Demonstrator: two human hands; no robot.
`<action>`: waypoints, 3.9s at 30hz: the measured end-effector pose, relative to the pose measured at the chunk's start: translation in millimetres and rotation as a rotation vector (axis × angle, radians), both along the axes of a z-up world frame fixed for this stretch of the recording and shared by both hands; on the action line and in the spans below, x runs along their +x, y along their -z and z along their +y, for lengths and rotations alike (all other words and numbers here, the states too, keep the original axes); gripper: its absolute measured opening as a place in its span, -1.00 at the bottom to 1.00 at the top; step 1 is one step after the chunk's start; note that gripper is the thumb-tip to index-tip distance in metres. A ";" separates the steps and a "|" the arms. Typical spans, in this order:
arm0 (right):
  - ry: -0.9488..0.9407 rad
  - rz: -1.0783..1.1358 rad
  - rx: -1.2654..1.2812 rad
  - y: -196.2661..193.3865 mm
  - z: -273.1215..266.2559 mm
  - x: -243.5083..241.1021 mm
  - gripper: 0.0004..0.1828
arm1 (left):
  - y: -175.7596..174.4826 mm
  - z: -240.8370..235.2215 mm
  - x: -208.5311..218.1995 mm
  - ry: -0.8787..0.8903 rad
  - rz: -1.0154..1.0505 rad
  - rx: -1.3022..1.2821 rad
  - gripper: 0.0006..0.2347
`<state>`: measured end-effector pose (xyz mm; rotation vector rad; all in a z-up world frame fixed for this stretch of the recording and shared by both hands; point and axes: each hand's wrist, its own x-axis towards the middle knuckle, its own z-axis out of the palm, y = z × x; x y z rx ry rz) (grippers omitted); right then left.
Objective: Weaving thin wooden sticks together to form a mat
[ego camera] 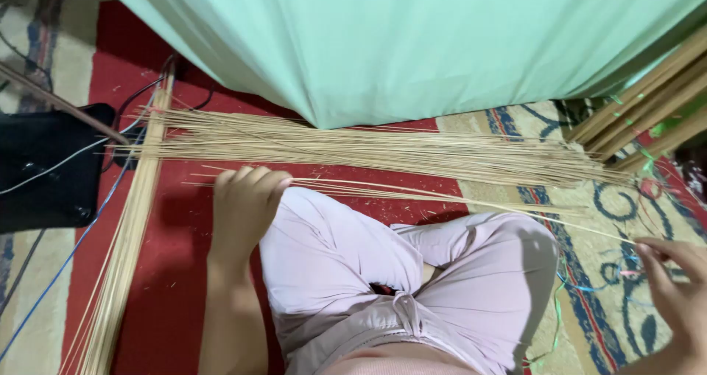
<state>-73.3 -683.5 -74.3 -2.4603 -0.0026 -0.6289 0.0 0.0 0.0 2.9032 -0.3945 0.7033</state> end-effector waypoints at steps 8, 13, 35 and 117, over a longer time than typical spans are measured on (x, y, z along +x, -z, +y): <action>-0.254 -0.017 -0.031 -9.5 183.7 74.9 -0.90 | 23.5 -96.7 18.5 0.373 0.170 -0.149 -0.92; -0.346 0.084 0.051 14.6 229.3 115.1 -0.87 | 69.7 -107.5 72.0 0.470 0.224 -0.150 -0.90; -0.175 0.978 -0.377 289.2 174.4 253.9 -0.81 | 349.0 -45.9 238.3 -0.110 1.335 0.505 -0.72; -0.334 -0.031 -0.074 -75.8 111.4 42.9 -0.83 | 68.3 28.8 10.1 -0.279 0.201 -0.098 -0.45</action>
